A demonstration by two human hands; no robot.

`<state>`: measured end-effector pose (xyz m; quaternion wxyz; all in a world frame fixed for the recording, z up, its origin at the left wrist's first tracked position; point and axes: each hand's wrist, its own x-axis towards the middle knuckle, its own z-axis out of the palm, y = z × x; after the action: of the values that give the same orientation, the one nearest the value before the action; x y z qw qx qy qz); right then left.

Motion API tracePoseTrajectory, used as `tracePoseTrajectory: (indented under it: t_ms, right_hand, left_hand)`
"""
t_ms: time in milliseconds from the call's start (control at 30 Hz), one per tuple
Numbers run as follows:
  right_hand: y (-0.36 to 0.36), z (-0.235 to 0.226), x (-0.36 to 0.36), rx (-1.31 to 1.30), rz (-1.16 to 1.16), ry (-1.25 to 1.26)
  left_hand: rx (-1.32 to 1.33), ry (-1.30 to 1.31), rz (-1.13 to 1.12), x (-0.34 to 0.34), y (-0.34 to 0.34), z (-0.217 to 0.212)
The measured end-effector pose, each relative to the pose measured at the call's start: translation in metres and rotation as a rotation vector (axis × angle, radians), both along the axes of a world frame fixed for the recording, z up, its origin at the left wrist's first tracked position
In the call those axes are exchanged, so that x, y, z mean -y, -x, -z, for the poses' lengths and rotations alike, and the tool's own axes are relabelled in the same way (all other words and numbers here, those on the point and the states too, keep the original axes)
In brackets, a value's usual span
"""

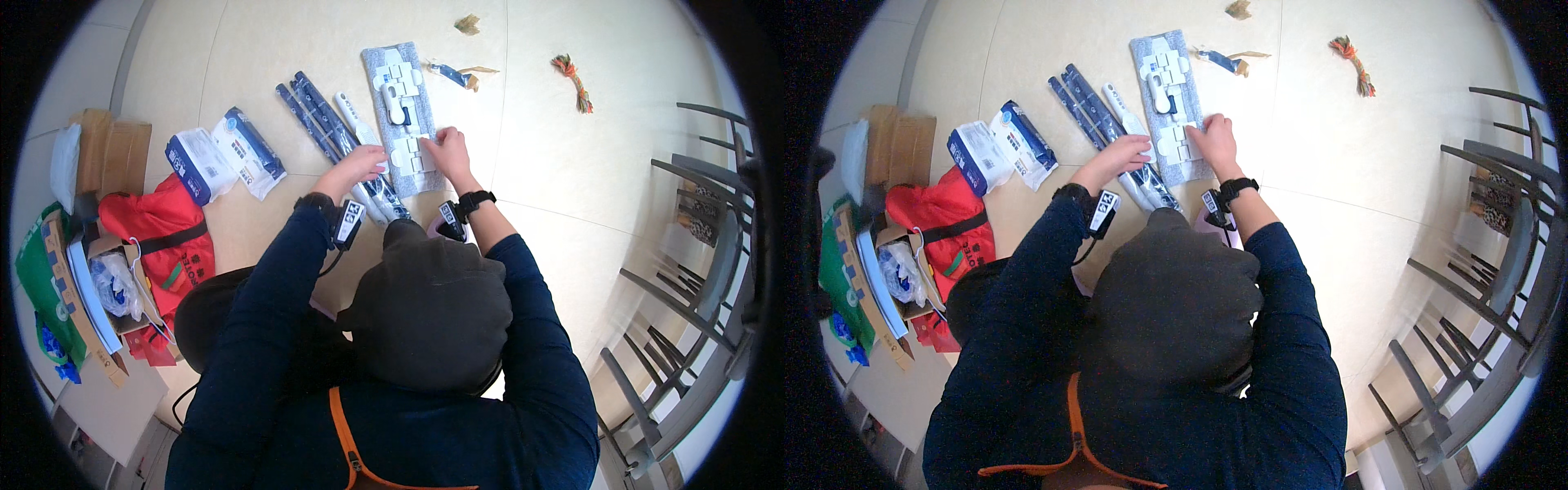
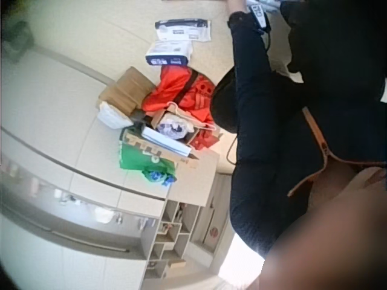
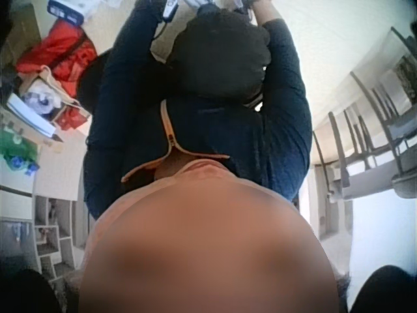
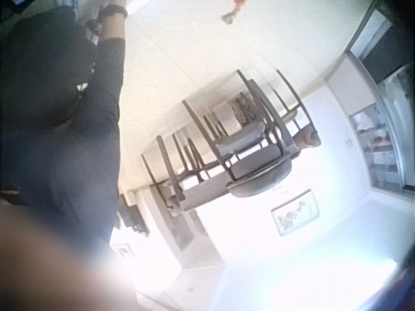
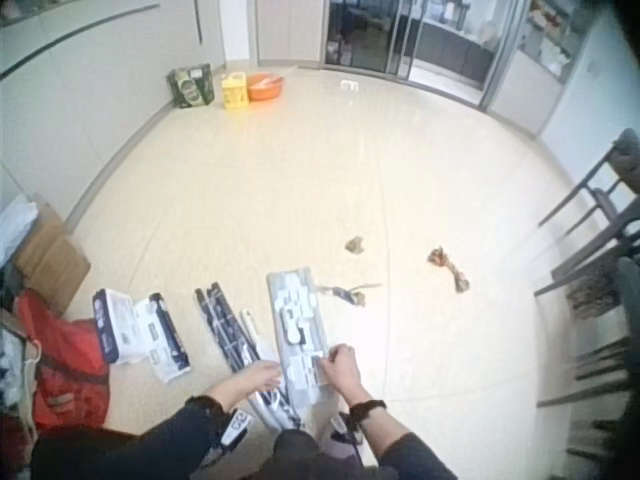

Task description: The person unpacks a blue plastic bag and a cardboard box to retrieve a mop head and handle parts. They unwrap the components and connect the handle sections to the mop head, assembling the cleaning tool on the floor.

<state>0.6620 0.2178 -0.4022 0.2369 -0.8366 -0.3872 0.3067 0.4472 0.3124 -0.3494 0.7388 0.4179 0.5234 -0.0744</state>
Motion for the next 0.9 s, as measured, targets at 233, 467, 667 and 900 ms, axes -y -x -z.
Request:
tracePoseTrajectory:
  t_ms: [233,467,667,900]
  right_hand:
    - [0.035,-0.026,-0.05,0.296,-0.198,-0.401]
    - [0.037,-0.025,-0.095,0.078,-0.231,-0.155]
    - [0.024,-0.038,-0.061,-0.634,-0.117,-0.162]
    - [0.029,-0.093,-0.048,0.096,-0.431,-0.394]
  left_hand:
    - [0.118,-0.025,-0.119,0.017,0.005,0.001]
    - [0.081,-0.03,-0.01,0.019,0.011,0.009]
    - [0.198,-0.035,-0.306,0.021,0.003,-0.003]
    - [0.315,-0.1,-0.492,0.017,-0.018,-0.026]
